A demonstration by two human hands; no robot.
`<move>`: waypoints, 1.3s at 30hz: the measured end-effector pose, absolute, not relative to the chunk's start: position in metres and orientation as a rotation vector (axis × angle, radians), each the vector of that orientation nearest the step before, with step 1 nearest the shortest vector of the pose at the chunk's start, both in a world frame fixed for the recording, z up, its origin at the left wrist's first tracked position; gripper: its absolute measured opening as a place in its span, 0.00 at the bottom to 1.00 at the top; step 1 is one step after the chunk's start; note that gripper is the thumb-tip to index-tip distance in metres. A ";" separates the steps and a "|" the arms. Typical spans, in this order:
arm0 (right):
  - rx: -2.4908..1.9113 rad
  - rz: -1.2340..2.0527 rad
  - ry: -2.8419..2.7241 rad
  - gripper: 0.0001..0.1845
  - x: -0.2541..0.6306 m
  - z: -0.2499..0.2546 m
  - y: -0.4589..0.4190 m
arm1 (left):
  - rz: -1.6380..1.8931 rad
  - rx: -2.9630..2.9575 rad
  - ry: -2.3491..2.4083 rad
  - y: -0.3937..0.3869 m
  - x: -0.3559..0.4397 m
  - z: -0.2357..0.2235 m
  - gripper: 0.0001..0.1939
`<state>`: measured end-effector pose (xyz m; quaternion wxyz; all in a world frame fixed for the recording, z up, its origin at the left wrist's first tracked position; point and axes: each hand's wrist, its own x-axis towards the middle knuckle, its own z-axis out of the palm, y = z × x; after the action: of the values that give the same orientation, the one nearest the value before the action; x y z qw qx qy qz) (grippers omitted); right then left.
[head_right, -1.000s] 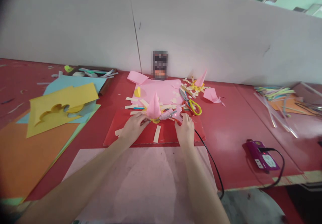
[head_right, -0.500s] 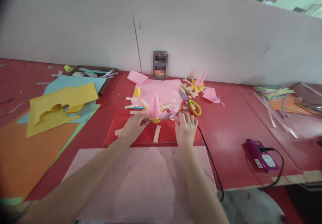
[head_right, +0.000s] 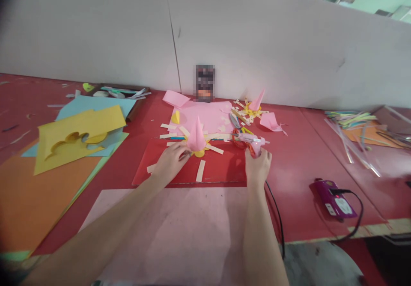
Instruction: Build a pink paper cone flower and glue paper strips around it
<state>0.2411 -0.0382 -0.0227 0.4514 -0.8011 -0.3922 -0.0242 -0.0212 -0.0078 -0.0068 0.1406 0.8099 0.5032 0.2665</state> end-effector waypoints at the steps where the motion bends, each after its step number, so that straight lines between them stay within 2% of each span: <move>1: -2.002 -0.045 -0.924 0.17 0.247 -0.024 -0.039 | 0.771 2.356 1.468 -0.007 -0.022 -0.007 0.05; 7: -2.127 0.013 -0.741 0.24 0.261 -0.027 -0.043 | 0.727 2.388 1.662 -0.005 -0.024 -0.008 0.07; 11: -2.106 -0.181 -0.772 0.17 0.258 -0.024 -0.042 | 0.734 2.348 1.599 -0.005 -0.025 -0.008 0.07; 15: -1.857 -0.376 -0.965 0.08 0.238 -0.011 -0.041 | 0.749 2.303 1.540 -0.002 -0.024 -0.008 0.07; 17: -1.718 -0.236 -1.172 0.05 0.218 -0.006 -0.040 | 0.758 2.319 1.554 -0.002 -0.024 -0.006 0.08; 21: -1.583 0.095 -1.461 0.07 0.177 -0.005 -0.041 | 0.879 2.448 1.561 -0.007 -0.023 0.003 0.07; 25: -1.518 0.300 -1.520 0.07 0.160 -0.009 -0.043 | 0.683 2.582 1.105 -0.022 -0.018 0.015 0.08; 29: -1.535 0.371 -1.426 0.07 0.166 -0.007 -0.043 | 0.404 2.602 0.763 -0.035 -0.010 0.021 0.08; 39: -1.568 0.504 -1.219 0.08 0.180 -0.008 -0.041 | 0.327 2.571 0.863 -0.036 -0.009 0.021 0.05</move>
<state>0.1798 -0.0408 -0.0081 0.5194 -0.6538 -0.5084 0.2103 -0.0088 -0.0361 0.0209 0.2035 0.9215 0.3093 0.1171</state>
